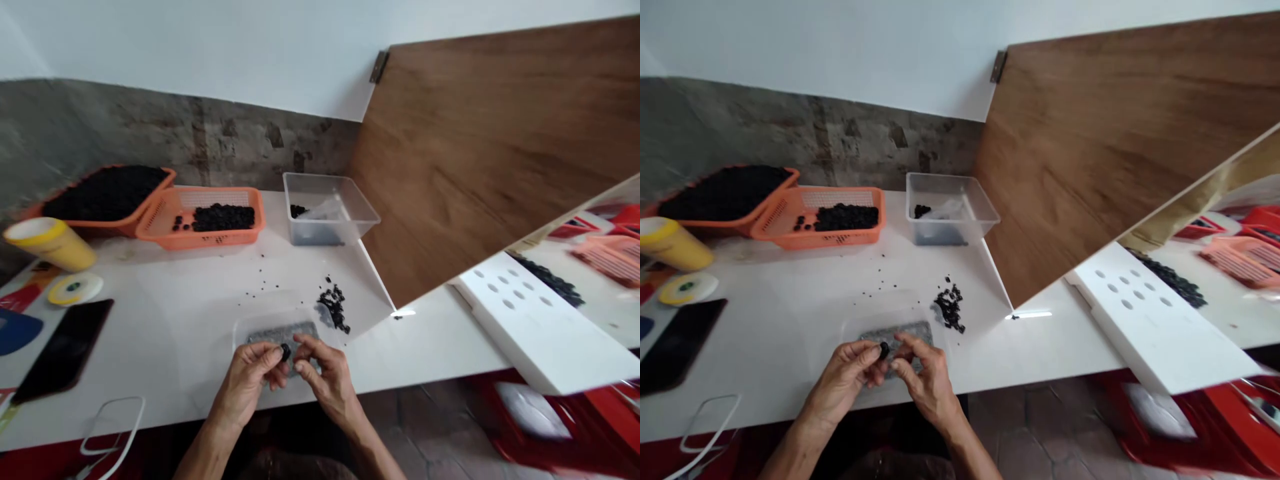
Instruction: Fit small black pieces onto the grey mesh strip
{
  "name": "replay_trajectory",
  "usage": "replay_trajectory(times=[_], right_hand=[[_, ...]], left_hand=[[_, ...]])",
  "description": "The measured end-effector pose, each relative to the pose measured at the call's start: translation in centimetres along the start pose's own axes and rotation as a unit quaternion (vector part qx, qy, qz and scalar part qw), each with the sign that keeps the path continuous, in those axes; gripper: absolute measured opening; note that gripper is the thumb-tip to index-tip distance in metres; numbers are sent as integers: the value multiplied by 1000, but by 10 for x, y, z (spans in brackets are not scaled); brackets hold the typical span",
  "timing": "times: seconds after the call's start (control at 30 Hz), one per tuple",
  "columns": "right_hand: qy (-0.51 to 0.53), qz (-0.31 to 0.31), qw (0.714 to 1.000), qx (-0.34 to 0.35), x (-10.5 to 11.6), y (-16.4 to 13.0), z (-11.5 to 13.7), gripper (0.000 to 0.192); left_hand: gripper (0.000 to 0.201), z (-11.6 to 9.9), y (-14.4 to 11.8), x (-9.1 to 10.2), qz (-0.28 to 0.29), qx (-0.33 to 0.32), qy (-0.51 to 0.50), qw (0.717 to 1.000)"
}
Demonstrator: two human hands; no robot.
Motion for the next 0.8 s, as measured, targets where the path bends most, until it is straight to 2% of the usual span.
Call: replay_trajectory(times=[0.2,0.3,0.37,0.43,0.53,0.6,0.67,0.8], right_hand=[[-116,18,993,-14,11,-11,9,15],[-160,14,987,-2,22,-21,14,15],[-183,2,983,-2,32,-27,15,16],[-201,-14,979,-13,43,-33,13,16],[-233,-48,970,-38,59,-42,10,16],[-254,-76,963,-57,67,-49,6,17],[-268,-105,954,-82,76,-55,-1,20],[-289,-151,931,-163,95,-61,-36,30]], left_hand=[[31,14,2,10,-15,9,-3,1000],[32,5,7,16,-31,1,13,999],[31,-25,22,26,-52,-32,31,998],[28,-75,47,42,-91,-103,46,989],[28,-152,86,74,-187,-242,62,950],[33,-175,101,92,-238,-284,91,924],[37,-169,103,104,-264,-282,131,913],[34,-104,74,114,-261,-223,229,911]])
Point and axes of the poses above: each hand's wrist, its own y-axis towards the middle knuckle, its own x-axis out of the back of the hand, z = x × y, the point moved 6 cm from there along y, towards the middle knuckle, and after that the axes turned 14 degrees about z, right-handed, at the moved point
